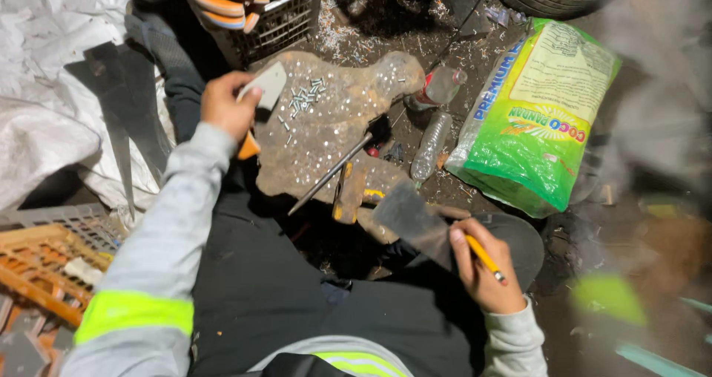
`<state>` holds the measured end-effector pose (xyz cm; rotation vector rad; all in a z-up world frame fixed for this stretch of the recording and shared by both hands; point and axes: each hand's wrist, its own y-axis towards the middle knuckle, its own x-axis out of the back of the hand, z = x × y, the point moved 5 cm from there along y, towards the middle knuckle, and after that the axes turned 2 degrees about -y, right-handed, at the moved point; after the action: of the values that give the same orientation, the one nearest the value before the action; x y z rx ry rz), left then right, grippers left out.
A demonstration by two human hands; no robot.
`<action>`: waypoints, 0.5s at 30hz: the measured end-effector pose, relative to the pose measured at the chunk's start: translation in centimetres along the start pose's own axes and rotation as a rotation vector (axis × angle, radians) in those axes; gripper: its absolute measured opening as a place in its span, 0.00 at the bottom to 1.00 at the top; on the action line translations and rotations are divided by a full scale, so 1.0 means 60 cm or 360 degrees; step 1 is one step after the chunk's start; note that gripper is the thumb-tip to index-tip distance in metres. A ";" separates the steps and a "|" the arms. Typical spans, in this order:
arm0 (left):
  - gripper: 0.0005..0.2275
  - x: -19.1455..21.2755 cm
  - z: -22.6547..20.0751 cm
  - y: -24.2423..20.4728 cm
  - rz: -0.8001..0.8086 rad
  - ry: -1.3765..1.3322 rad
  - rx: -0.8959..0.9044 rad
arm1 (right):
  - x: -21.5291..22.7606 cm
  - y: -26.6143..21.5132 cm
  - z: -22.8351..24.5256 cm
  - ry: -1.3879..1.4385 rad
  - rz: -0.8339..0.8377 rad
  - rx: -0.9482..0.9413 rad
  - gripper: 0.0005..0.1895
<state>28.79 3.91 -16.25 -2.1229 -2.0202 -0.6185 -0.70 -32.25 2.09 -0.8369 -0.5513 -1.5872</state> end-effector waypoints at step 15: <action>0.17 -0.076 -0.184 -0.181 0.0228 -0.0647 0.0074 | -0.101 0.101 0.127 0.0235 -0.0215 0.0240 0.12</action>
<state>15.95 -3.60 -9.92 -2.4974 -2.0099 -0.1213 7.06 -23.84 1.56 -0.5742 -0.6230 -1.6916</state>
